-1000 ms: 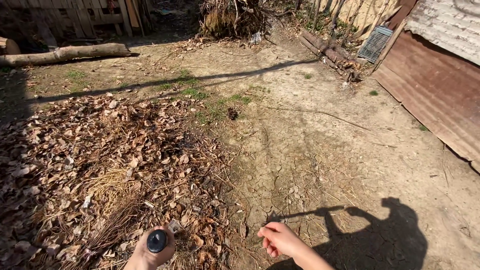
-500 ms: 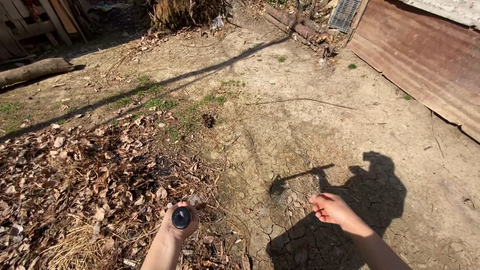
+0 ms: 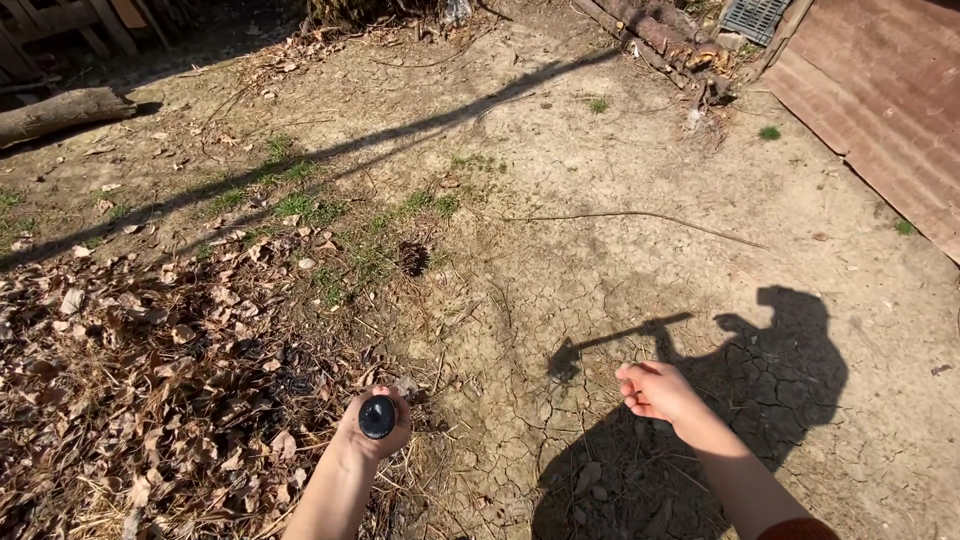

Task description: Raking dry leaves and clearing debris in a backyard using a garden rake.

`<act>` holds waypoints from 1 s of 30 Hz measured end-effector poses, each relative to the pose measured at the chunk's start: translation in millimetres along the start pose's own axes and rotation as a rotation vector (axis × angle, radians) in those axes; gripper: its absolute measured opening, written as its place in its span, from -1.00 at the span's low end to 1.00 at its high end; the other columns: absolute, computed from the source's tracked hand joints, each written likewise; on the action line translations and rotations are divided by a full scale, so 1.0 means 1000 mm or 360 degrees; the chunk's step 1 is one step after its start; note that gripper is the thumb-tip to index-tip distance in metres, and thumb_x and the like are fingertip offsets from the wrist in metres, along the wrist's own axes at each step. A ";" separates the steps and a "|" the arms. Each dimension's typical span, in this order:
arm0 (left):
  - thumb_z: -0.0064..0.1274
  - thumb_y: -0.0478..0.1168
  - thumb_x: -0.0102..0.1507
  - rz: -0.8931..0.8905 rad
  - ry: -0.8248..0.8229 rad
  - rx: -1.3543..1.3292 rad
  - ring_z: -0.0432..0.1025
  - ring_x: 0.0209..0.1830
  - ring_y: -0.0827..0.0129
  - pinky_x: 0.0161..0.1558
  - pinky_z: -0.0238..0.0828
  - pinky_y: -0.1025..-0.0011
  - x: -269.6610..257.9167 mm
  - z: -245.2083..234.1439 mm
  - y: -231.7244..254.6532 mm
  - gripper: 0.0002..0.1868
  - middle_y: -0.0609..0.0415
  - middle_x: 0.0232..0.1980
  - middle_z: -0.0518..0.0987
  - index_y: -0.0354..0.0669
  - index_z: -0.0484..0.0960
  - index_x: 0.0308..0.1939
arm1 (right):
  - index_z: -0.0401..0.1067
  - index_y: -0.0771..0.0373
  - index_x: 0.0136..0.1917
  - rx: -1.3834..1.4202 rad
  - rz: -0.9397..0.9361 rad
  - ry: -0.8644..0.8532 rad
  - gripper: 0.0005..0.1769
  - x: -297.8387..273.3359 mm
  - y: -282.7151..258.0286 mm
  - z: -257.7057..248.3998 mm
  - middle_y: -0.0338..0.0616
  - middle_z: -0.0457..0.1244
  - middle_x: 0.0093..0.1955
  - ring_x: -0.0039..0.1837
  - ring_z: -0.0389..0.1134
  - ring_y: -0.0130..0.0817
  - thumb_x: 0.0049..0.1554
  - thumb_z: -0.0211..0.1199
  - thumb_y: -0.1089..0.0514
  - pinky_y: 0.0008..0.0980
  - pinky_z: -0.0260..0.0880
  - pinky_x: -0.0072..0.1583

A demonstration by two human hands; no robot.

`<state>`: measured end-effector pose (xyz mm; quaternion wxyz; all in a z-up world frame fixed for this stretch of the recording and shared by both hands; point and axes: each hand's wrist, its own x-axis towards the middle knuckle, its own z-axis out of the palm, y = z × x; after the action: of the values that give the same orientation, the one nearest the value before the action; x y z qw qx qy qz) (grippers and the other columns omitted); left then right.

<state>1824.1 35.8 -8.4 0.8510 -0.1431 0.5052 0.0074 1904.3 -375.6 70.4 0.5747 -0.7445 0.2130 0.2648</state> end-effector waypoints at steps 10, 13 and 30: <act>-0.21 -0.28 0.30 -0.0168 -0.0312 0.0455 0.34 -0.63 0.77 -0.53 0.40 0.93 0.192 0.206 -0.007 -0.71 0.49 -0.66 0.34 0.04 0.39 -0.55 | 0.49 0.35 0.10 -0.0135 -0.0106 -0.0108 -0.63 0.288 -0.145 0.011 -0.07 0.31 -0.32 -0.39 0.36 -0.35 0.21 0.21 0.00 -0.43 0.49 -0.31; -0.19 -0.35 0.33 -0.0042 -0.0320 0.0474 0.35 -0.62 0.70 -0.49 0.42 0.87 0.263 0.288 -0.005 -0.74 0.43 -0.66 0.32 -0.08 0.40 -0.47 | 0.46 0.36 0.14 -0.0257 -0.0116 -0.0161 -0.62 0.388 -0.217 0.022 -0.11 0.30 -0.30 -0.37 0.35 -0.40 0.22 0.16 0.02 -0.48 0.48 -0.30; 0.06 -0.39 0.28 -0.0003 -0.0189 -0.0067 0.37 -0.82 0.57 -0.77 0.48 0.61 0.509 0.550 -0.056 -0.87 0.21 -0.68 0.47 -0.10 0.54 -0.13 | 0.44 0.03 0.22 -0.1408 -0.0324 -0.0054 -0.68 0.856 -0.478 0.013 -0.36 0.36 0.27 0.19 0.39 -0.35 0.19 0.18 0.21 -0.16 0.30 0.28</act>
<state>2554.1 53.3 -187.7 0.8763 -0.1609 0.4534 0.0258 2857.7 -255.4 -124.0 0.2278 -0.9311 -0.0043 0.2848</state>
